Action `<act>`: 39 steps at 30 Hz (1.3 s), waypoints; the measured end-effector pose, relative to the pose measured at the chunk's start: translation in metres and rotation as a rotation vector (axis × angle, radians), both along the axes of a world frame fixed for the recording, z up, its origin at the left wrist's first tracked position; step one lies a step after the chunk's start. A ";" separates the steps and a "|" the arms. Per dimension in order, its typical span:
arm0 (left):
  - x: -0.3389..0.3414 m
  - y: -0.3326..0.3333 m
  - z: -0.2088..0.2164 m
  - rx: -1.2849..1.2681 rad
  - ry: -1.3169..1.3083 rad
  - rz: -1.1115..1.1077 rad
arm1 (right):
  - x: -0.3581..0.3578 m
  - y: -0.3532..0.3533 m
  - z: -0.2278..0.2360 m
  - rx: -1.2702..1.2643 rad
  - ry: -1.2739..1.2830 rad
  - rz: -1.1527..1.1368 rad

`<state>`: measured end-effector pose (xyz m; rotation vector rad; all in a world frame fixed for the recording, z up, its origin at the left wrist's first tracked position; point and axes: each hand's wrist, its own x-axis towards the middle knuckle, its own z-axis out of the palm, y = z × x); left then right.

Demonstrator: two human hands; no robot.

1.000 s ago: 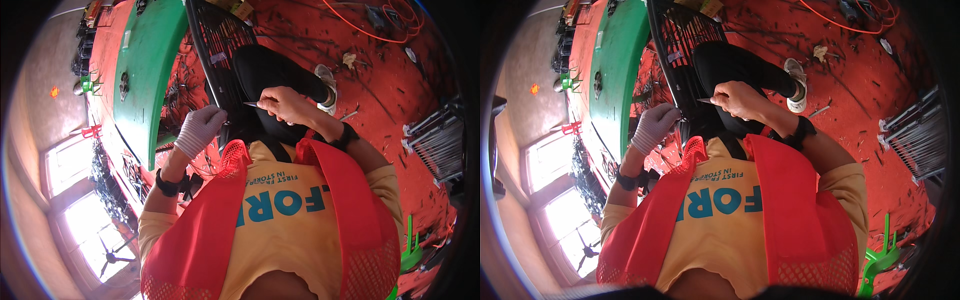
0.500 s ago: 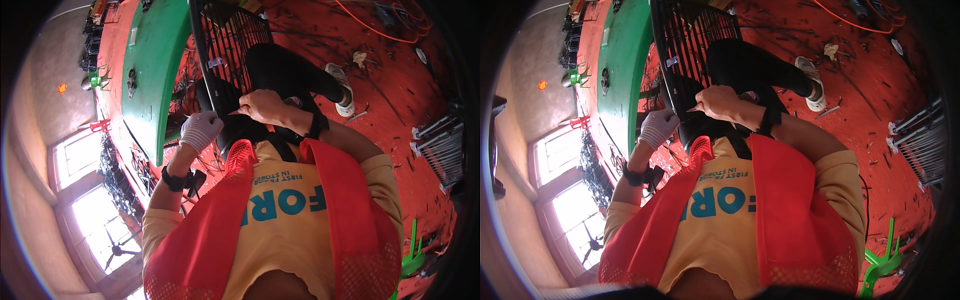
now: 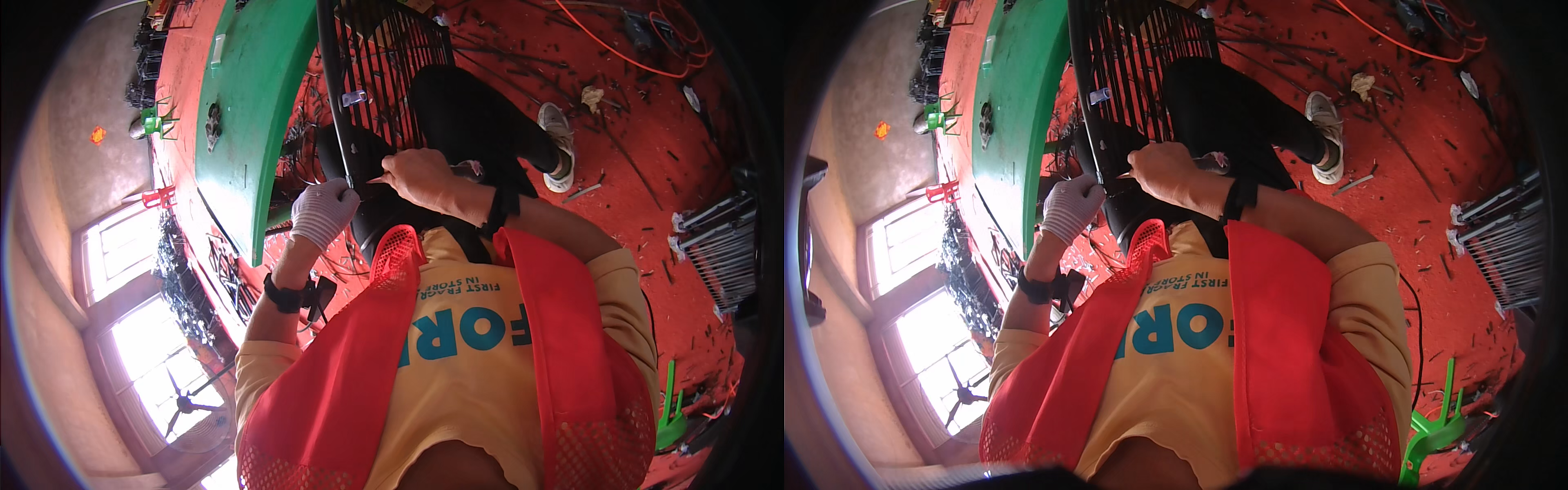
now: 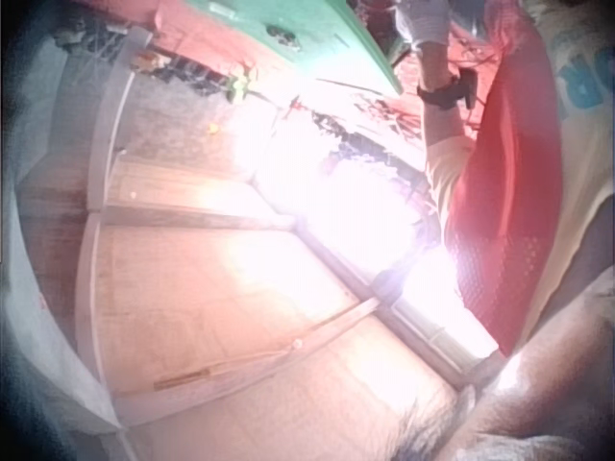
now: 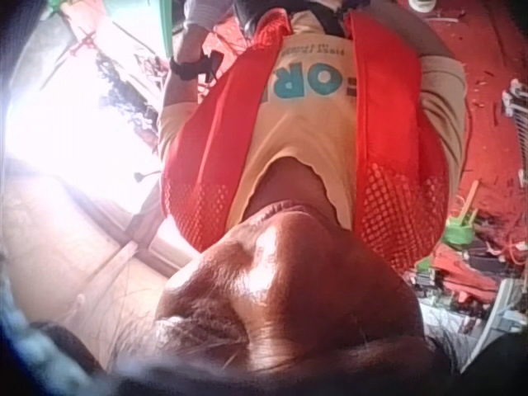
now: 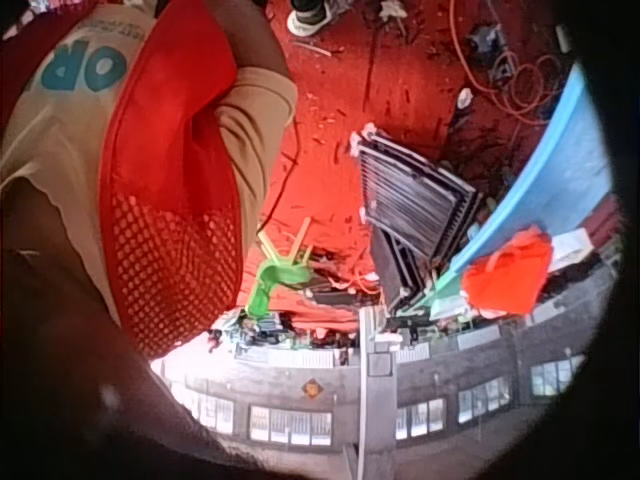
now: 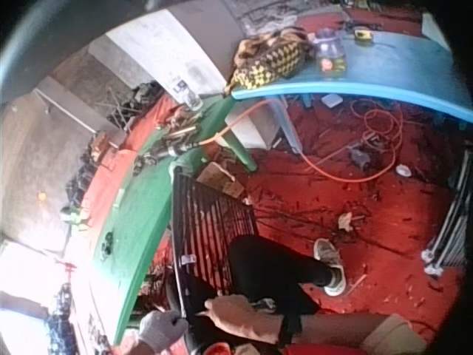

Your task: The person sits on the floor and uses a metal tool to pry and adjust the bars of a black metal grate. They repeatedly insert the tool between the bars, lever them, and reposition the grate while working.

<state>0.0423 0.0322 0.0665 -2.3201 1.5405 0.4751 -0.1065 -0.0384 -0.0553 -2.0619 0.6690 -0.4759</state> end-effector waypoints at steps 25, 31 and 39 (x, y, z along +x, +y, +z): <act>-0.012 0.008 -0.002 -0.027 -0.101 0.058 | 0.021 -0.019 -0.037 -0.174 -0.361 0.134; -0.015 0.019 -0.009 -0.153 -0.071 0.078 | 0.037 -0.003 -0.045 0.030 -0.438 0.046; -0.013 0.030 -0.015 -0.211 0.053 0.154 | 0.043 0.003 -0.055 0.069 -0.567 0.005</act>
